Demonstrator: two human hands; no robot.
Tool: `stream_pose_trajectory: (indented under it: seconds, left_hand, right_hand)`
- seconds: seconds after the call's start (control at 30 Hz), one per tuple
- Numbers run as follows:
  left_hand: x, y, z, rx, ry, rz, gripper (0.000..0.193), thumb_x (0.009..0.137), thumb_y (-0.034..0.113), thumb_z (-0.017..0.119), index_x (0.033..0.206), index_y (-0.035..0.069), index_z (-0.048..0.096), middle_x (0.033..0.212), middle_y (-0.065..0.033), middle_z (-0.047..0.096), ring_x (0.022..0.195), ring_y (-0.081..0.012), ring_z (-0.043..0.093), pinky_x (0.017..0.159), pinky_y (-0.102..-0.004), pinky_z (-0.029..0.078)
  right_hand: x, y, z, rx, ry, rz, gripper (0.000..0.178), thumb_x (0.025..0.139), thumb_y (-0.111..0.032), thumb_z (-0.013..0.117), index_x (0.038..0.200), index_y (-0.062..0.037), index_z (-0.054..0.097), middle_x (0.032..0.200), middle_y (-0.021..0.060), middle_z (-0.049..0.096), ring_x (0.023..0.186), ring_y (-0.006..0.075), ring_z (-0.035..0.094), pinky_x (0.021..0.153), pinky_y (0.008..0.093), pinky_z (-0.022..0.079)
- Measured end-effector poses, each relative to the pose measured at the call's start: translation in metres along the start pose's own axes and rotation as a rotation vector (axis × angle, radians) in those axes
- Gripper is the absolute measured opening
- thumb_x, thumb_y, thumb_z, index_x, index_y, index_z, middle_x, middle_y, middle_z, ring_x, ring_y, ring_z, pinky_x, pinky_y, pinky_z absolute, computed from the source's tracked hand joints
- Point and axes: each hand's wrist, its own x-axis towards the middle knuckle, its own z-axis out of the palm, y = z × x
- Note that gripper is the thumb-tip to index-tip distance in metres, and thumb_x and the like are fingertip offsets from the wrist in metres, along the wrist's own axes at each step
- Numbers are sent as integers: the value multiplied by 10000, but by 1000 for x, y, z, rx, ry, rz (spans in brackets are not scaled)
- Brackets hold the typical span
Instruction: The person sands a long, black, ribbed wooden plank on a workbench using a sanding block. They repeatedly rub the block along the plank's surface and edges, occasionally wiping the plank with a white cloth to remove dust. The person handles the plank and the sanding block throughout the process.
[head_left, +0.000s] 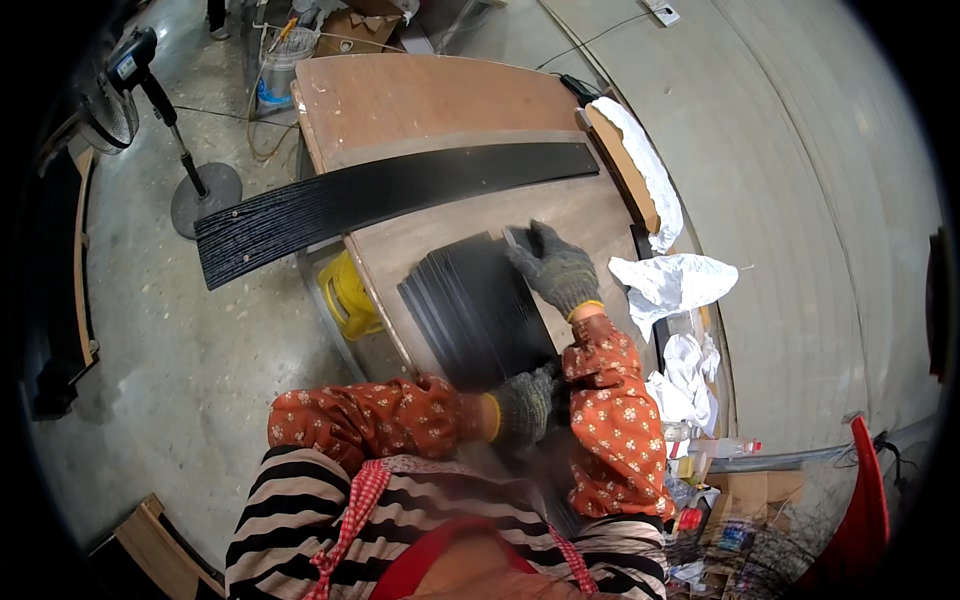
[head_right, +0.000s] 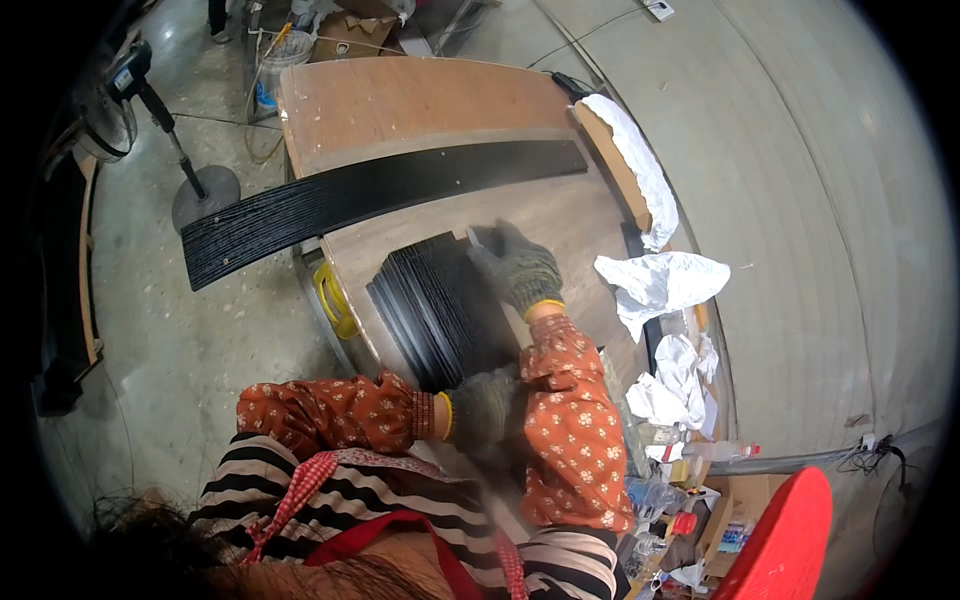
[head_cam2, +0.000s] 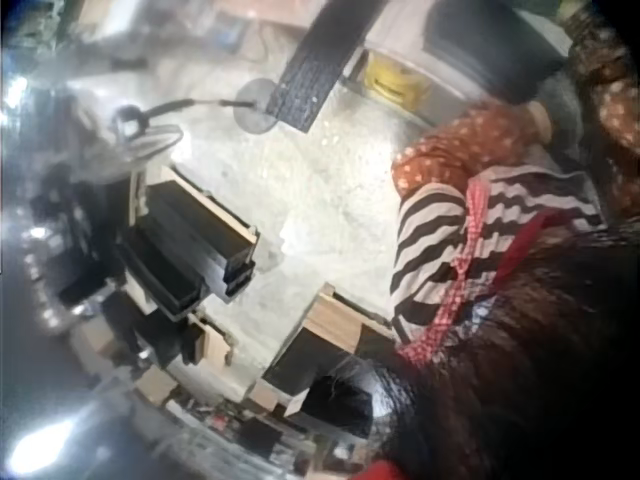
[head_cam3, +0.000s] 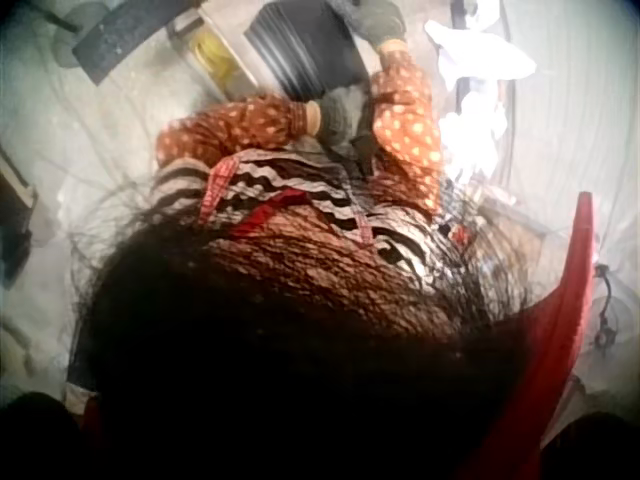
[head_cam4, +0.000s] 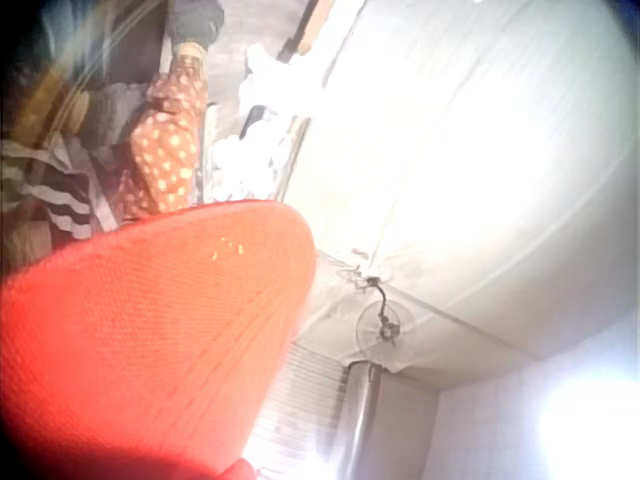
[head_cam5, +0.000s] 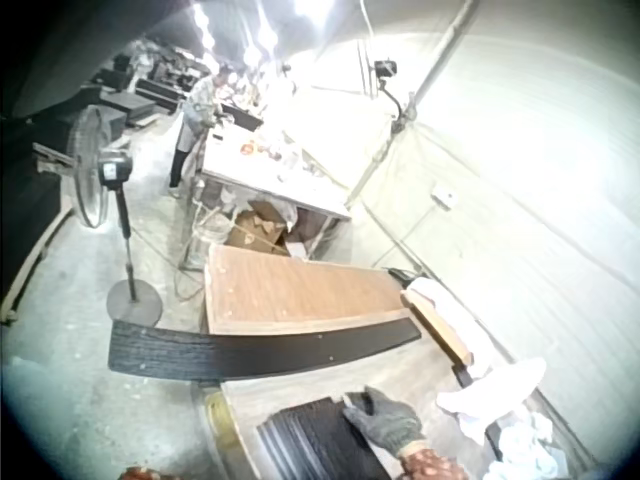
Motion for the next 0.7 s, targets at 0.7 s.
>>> stream_pose_trajectory:
  seconds: [0.7]
  left_hand:
    - [0,17,-152,208,-612,311,723,750,232,703,1441,148,504,1349,-357,524,1197,-524,559,1034,-582,440]
  right_hand:
    - [-326,42,-73,336,545,595,747,847,-497,708,1423,-70,500,1277,237,618,1155,396,612,991,452,479]
